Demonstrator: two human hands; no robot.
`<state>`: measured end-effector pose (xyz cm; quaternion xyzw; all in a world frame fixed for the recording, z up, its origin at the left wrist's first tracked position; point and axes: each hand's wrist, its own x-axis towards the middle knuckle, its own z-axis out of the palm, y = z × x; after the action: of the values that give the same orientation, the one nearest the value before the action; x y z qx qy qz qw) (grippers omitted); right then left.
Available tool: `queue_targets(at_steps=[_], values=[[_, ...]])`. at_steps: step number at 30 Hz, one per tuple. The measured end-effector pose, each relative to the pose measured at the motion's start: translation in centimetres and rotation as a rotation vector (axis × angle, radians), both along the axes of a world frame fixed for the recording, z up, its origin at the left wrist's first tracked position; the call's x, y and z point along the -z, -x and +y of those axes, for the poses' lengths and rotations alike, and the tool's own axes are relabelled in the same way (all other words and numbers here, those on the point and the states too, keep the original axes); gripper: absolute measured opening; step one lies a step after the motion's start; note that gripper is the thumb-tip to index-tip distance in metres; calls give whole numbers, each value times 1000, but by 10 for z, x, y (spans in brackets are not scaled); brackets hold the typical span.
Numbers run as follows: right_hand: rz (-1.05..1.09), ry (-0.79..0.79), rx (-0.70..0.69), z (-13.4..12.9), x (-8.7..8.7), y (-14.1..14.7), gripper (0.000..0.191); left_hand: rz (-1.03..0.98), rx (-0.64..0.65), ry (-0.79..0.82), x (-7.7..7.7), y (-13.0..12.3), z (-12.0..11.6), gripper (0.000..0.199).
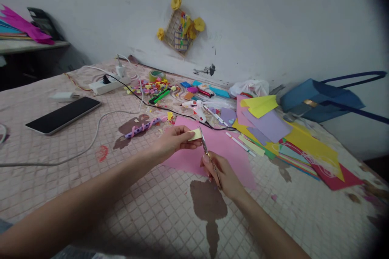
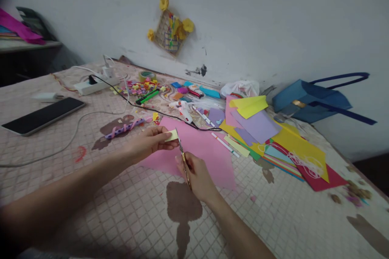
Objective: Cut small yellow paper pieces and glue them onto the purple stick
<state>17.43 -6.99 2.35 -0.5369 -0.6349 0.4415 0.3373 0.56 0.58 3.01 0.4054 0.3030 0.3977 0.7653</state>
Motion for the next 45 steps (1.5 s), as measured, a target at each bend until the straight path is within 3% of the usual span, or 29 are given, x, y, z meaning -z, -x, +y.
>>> queue_targets(at_steps=[45], values=[[3, 64, 42, 0, 9, -1, 38, 37, -16, -17, 1, 0, 2, 16]])
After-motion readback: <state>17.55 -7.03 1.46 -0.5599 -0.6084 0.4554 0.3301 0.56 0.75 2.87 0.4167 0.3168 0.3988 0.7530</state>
